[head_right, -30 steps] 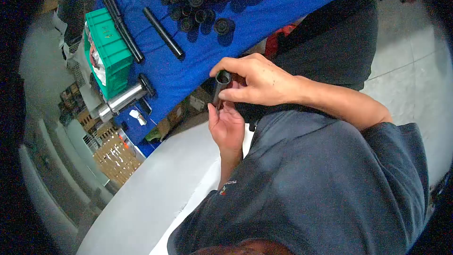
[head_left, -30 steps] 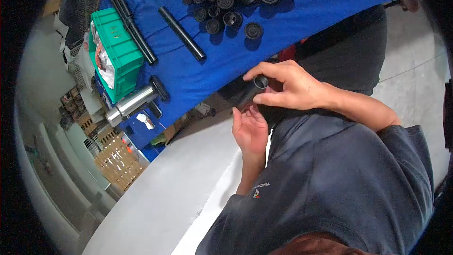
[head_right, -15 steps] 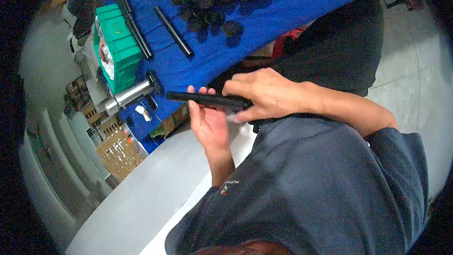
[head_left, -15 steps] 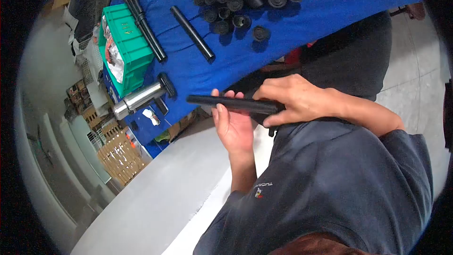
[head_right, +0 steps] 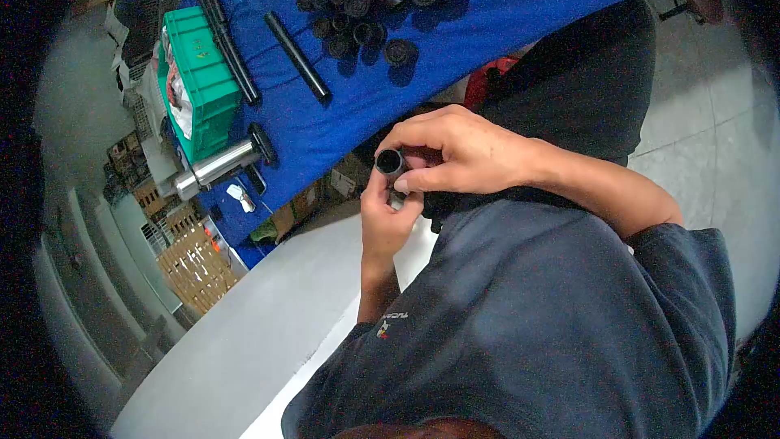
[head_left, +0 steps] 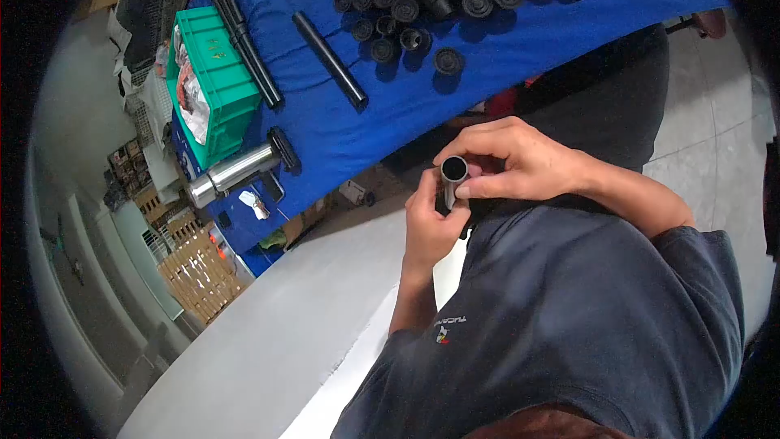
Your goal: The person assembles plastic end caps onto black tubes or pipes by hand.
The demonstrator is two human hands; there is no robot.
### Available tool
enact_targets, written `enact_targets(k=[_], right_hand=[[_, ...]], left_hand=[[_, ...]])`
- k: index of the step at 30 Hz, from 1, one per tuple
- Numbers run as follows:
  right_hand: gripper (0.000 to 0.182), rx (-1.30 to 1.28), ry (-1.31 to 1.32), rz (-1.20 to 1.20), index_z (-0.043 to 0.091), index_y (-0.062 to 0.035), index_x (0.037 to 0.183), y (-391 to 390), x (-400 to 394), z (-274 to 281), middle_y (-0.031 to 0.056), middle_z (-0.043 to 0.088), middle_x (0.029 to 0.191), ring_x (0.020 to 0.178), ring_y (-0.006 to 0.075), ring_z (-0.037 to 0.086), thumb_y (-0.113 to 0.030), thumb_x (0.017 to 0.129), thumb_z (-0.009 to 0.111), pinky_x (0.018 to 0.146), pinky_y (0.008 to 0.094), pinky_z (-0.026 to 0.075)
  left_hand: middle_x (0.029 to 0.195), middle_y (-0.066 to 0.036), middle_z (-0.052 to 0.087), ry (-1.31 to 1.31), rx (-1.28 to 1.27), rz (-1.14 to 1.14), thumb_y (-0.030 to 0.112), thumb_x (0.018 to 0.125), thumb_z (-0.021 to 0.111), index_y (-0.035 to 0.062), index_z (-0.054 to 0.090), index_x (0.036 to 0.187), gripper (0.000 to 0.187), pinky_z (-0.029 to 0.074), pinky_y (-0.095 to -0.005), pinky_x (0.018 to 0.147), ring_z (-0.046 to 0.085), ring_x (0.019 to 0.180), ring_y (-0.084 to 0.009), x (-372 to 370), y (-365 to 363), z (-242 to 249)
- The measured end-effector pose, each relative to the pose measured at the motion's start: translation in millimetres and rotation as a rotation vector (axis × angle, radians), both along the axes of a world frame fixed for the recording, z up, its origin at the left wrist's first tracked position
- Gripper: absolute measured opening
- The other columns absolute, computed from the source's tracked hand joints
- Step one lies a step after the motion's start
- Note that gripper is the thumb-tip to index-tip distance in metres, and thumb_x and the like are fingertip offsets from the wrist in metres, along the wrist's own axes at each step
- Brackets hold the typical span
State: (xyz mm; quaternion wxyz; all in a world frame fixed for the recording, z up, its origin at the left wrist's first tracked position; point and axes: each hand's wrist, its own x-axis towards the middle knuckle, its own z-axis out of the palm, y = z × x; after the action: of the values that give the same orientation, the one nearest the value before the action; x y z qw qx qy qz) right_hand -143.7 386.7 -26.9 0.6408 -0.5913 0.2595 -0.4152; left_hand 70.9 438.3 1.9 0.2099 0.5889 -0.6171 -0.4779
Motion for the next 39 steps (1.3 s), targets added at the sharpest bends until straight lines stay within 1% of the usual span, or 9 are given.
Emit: enact_targets(k=[12, 17, 21, 23, 25, 30, 33, 38, 39], right_hand=[[0.033, 0.023, 0.125, -0.026, 0.067, -0.0005, 0.102, 2, 0, 0, 0.0042, 0.06, 0.078, 0.069, 0.0144, 0.057, -0.023, 0.084, 0.082, 0.06, 0.0306, 0.046], [0.036, -0.066, 0.125, 0.01, 0.066, 0.0019, 0.101, 0, -2, 5, 0.0151, 0.063, 0.074, 0.066, 0.0284, 0.062, -0.026, 0.082, 0.078, 0.062, 0.04, 0.05], [0.037, -0.026, 0.188, -0.098, 0.066, 0.0017, 0.104, 1, -1, 11, 0.0182, 0.064, 0.074, 0.062, 0.0273, 0.064, -0.028, 0.084, 0.077, 0.061, 0.0395, 0.05], [0.029, 0.373, 0.134, -0.111, 0.066, 0.0016, 0.114, 3, -2, 17, 0.0087, 0.069, 0.083, 0.069, 0.0124, 0.066, -0.018, 0.093, 0.072, 0.062, 0.0259, 0.052], [0.03, 0.57, -0.089, -0.189, 0.063, 0.0022, 0.119, 6, 3, 13, 0.0069, 0.069, 0.086, 0.071, 0.009, 0.066, -0.017, 0.096, 0.07, 0.064, 0.0237, 0.054], [0.03, 0.801, -0.412, -0.253, 0.062, 0.0022, 0.116, 2, 20, 13, 0.0074, 0.069, 0.084, 0.067, 0.012, 0.066, -0.02, 0.097, 0.07, 0.062, 0.0269, 0.057], [0.029, 0.771, -0.373, -0.179, 0.061, 0.0013, 0.116, 1, 30, 14, 0.0068, 0.069, 0.084, 0.067, 0.0118, 0.066, -0.02, 0.098, 0.069, 0.061, 0.0259, 0.056], [0.065, -0.113, 0.361, -0.292, 0.061, 0.0012, 0.122, -17, 4, 17, 0.0068, 0.066, 0.079, 0.065, 0.0141, 0.062, -0.035, 0.077, 0.089, 0.06, 0.032, 0.051], [0.058, -0.371, 0.56, -0.456, 0.065, -0.0011, 0.116, -24, 0, 13, 0.0143, 0.067, 0.091, 0.073, 0.0311, 0.068, -0.043, 0.081, 0.083, 0.063, 0.04, 0.056]], left_hand=[[0.093, -0.013, 0.068, 0.102, 0.08, -0.104, 0.001, 0.083, 0.066, 0.0, 0.061, 0.115, 0.032, 0.052, -0.0344, 0.079, 0.069, 0.088, -0.0234, 3, 6, -3], [0.101, -0.014, 0.069, -0.113, 0.04, -0.203, 0.003, 0.083, 0.072, 0.001, 0.063, 0.124, 0.041, 0.053, -0.0377, 0.084, 0.069, 0.095, -0.0286, 4, -4, 10], [0.102, -0.016, 0.068, -0.544, -0.602, -0.247, 0.004, 0.084, 0.075, 0.0005, 0.065, 0.123, 0.04, 0.052, -0.0408, 0.089, 0.066, 0.1, -0.0312, 2, -22, 32], [0.102, -0.017, 0.068, -0.385, -0.853, -0.015, 0.0, 0.083, 0.075, -0.0014, 0.067, 0.116, 0.034, 0.054, -0.0411, 0.086, 0.066, 0.095, -0.0326, 4, -17, 37], [0.099, -0.017, 0.067, -0.029, -0.826, 0.105, -0.002, 0.083, 0.075, -0.0028, 0.065, 0.101, 0.02, 0.055, -0.0374, 0.076, 0.066, 0.09, -0.0271, 14, -3, 35], [0.113, -0.018, 0.067, 0.881, 0.174, 0.337, 0.008, 0.088, 0.076, 0.0005, 0.064, 0.112, 0.028, 0.055, -0.0383, 0.088, 0.066, 0.106, -0.0301, 12, -19, 1], [0.128, -0.02, 0.064, 1.123, 0.145, 0.417, 0.012, 0.091, 0.075, 0.0056, 0.064, 0.121, 0.033, 0.052, -0.0417, 0.102, 0.061, 0.121, -0.0355, -16, -41, 1], [0.138, -0.022, 0.06, 1.476, 0.174, 0.456, 0.014, 0.098, 0.066, 0.0047, 0.063, 0.128, 0.032, 0.049, -0.0489, 0.112, 0.055, 0.132, -0.0389, 11, -41, -27], [0.139, -0.022, 0.059, 1.537, 0.19, 0.495, 0.014, 0.1, 0.063, 0.002, 0.062, 0.129, 0.031, 0.05, -0.0499, 0.111, 0.055, 0.132, -0.039, 17, -39, -25]])
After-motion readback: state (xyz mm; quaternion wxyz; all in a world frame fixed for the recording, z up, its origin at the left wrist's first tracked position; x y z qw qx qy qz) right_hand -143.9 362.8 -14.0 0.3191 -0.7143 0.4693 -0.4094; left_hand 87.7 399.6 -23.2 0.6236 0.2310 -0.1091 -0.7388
